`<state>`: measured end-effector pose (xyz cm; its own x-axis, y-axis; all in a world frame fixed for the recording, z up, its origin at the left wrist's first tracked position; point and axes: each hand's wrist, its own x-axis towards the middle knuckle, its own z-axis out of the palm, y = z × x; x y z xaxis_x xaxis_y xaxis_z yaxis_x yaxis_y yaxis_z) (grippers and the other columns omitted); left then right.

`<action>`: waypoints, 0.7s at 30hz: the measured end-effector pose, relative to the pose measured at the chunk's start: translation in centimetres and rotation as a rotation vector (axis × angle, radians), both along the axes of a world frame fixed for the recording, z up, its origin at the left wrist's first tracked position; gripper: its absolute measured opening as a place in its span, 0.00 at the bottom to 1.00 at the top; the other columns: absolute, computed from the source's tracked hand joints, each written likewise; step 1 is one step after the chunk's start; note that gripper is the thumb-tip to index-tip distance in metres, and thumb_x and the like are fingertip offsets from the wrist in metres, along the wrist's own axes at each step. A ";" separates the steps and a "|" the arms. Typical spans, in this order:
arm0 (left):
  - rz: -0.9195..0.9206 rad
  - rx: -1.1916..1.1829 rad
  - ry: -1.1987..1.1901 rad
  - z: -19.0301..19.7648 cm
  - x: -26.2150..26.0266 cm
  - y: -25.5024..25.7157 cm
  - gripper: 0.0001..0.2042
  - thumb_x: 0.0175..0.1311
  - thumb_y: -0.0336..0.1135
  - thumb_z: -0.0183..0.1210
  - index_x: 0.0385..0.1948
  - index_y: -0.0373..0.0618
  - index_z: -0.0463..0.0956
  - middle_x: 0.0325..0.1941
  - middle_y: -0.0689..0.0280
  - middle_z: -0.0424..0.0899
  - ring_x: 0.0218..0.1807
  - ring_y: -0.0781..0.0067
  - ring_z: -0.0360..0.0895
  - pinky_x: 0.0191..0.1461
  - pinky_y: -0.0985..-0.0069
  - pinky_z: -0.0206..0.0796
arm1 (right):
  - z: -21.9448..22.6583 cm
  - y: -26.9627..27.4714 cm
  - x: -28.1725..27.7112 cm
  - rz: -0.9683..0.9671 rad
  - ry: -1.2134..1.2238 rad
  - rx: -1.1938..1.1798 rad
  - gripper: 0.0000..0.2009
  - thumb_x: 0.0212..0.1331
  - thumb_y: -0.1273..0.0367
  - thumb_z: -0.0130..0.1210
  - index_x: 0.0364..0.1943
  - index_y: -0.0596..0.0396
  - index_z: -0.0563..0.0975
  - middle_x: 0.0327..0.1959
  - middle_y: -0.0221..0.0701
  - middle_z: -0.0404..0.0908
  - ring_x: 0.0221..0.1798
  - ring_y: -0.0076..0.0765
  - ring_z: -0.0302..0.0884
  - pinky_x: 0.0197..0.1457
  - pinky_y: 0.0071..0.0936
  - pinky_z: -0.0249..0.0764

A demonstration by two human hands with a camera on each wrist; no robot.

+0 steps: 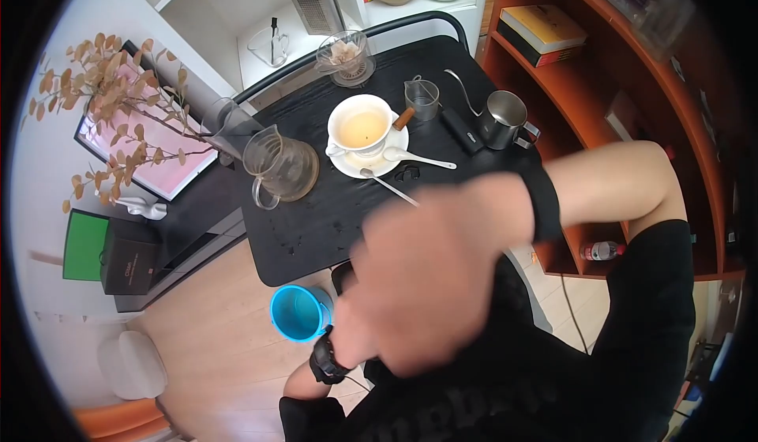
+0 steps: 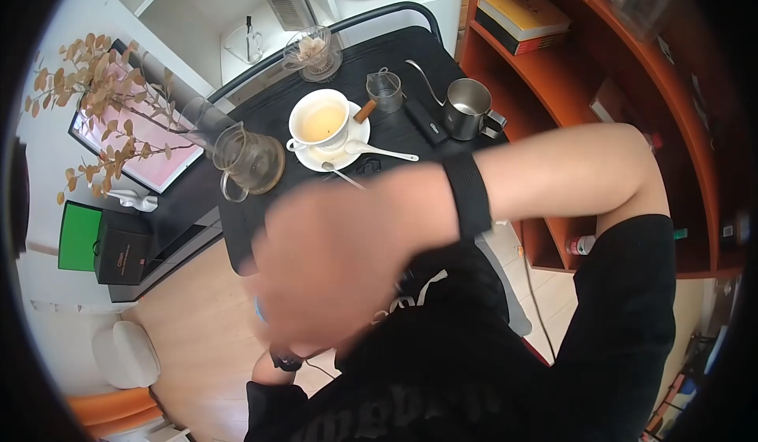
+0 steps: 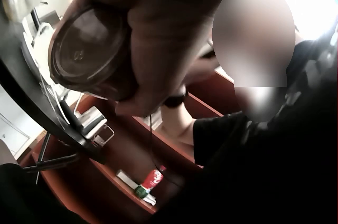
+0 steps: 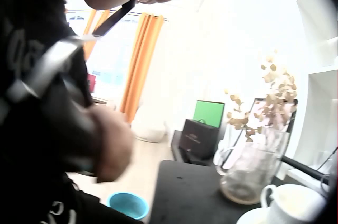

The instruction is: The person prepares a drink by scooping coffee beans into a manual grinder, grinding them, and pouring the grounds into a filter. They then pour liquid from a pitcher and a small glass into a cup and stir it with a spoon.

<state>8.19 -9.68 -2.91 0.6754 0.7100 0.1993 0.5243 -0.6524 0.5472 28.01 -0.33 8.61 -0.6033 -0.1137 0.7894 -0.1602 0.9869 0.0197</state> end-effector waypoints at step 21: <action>0.494 -0.149 -0.496 3.7 -2.6 -3.5 0.26 0.47 0.33 0.73 0.50 0.38 0.75 0.41 0.57 0.85 0.40 0.63 0.86 0.45 0.71 0.76 | -3.0 2.9 1.3 -0.801 -0.763 -0.424 0.12 0.62 0.64 0.52 0.24 0.56 0.75 0.17 0.39 0.79 0.23 0.48 0.82 0.26 0.41 0.78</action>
